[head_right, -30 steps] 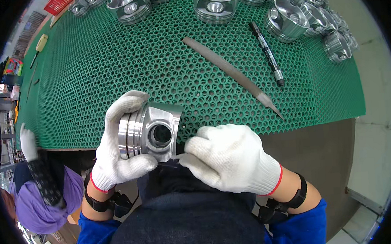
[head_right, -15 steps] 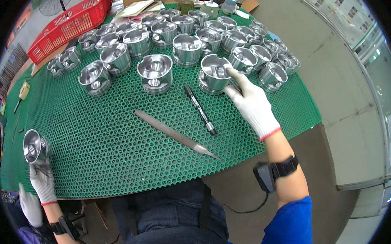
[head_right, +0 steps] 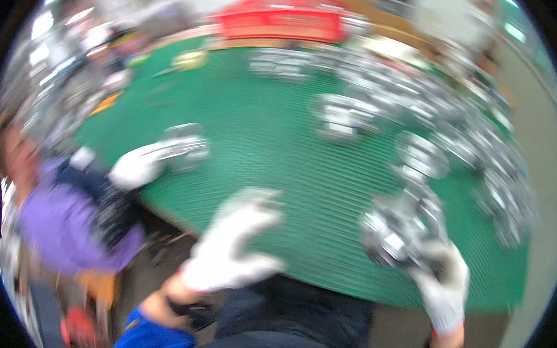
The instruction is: Manually file the edges of metal pistons and mark inspected parts with a pen.
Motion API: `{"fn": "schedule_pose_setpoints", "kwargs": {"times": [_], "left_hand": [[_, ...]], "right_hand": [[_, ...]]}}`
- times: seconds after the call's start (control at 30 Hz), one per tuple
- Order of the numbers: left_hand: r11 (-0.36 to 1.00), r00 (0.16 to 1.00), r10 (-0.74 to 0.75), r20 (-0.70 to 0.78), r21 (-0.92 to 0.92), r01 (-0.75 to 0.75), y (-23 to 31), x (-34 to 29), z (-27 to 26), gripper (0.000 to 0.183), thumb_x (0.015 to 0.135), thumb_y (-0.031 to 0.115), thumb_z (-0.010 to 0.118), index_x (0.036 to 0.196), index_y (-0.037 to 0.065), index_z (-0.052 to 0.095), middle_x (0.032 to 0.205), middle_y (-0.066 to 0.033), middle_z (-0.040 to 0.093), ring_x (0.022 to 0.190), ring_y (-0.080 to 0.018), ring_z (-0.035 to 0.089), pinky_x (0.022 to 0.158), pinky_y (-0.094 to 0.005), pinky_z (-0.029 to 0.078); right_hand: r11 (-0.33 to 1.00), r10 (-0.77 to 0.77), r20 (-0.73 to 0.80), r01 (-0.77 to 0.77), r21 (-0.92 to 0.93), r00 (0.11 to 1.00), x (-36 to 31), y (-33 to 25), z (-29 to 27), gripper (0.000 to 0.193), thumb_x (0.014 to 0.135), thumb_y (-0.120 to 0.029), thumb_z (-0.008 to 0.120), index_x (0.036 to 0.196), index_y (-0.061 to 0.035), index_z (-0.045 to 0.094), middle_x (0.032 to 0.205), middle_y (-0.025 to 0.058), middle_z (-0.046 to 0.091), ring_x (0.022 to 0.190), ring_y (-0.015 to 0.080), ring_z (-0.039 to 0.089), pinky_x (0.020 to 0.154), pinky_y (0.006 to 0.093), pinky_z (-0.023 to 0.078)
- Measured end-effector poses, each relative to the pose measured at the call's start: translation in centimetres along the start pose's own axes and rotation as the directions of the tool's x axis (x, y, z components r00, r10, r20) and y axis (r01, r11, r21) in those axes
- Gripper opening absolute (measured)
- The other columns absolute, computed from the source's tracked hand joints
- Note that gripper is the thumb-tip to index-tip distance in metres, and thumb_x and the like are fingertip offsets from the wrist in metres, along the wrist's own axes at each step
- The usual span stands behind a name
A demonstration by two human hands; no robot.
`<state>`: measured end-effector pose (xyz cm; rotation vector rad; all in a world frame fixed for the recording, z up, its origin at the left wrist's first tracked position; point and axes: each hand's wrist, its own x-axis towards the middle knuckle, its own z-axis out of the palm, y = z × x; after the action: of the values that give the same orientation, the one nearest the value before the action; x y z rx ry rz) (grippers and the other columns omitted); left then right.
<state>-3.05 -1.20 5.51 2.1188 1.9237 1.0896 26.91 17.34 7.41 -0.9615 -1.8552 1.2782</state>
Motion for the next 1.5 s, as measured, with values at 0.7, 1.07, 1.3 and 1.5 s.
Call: {"fn": "schedule_pose_setpoints", "kwargs": {"times": [0.7,1.07,1.3,1.5], "left_hand": [[0.941,0.766,-0.326,-0.555,-0.270,0.205,5.2,-8.2,0.4,0.120,0.066,0.024,0.085,0.151,-0.005,0.006,0.150,-0.0242,0.027,0.140,-0.0354,0.031,0.115,-0.0418,0.027],[0.932,0.819,-0.181,-0.544,-0.360,-0.033,3.7,-8.2,0.6,0.133,0.056,0.019,0.093,0.152,0.000,0.002,0.142,-0.0209,0.030,0.133,-0.0347,0.040,0.109,-0.0453,0.036],[0.976,0.957,-0.131,-0.258,-0.202,0.080,1.4,-5.4,3.2,0.130,0.059,0.005,0.087,0.151,0.002,-0.004,0.141,-0.0202,0.037,0.124,-0.0323,0.051,0.106,-0.0445,0.040],[0.979,0.950,-0.089,-0.300,-0.203,0.028,0.5,-4.1,4.8,0.127,0.060,0.009,0.089,0.150,0.000,0.001,0.145,-0.0236,0.033,0.129,-0.0371,0.046,0.106,-0.0465,0.041]], "right_hand": [[0.943,0.138,0.557,-0.280,0.178,0.819,-1.6,1.1,7.4,0.044,0.097,-0.021,0.051,0.138,-0.0089,0.044,0.103,0.0029,0.060,0.059,0.0043,0.041,0.048,0.0151,0.031],[0.934,0.272,0.434,-0.344,0.095,0.859,-4.5,2.1,7.1,0.039,0.090,-0.012,0.049,0.127,-0.0010,0.049,0.094,0.0109,0.062,0.060,0.0076,0.049,0.049,0.0205,0.040],[0.916,0.291,0.263,-0.347,0.199,0.920,-4.3,2.0,6.2,0.039,0.092,-0.013,0.047,0.128,0.0017,0.048,0.092,0.0117,0.062,0.056,0.0066,0.048,0.046,0.0188,0.040],[0.896,0.291,0.233,-0.350,0.274,0.928,-3.8,3.7,6.0,0.040,0.089,-0.010,0.045,0.127,0.0032,0.048,0.088,0.0146,0.062,0.051,0.0075,0.048,0.042,0.0197,0.039]]}}
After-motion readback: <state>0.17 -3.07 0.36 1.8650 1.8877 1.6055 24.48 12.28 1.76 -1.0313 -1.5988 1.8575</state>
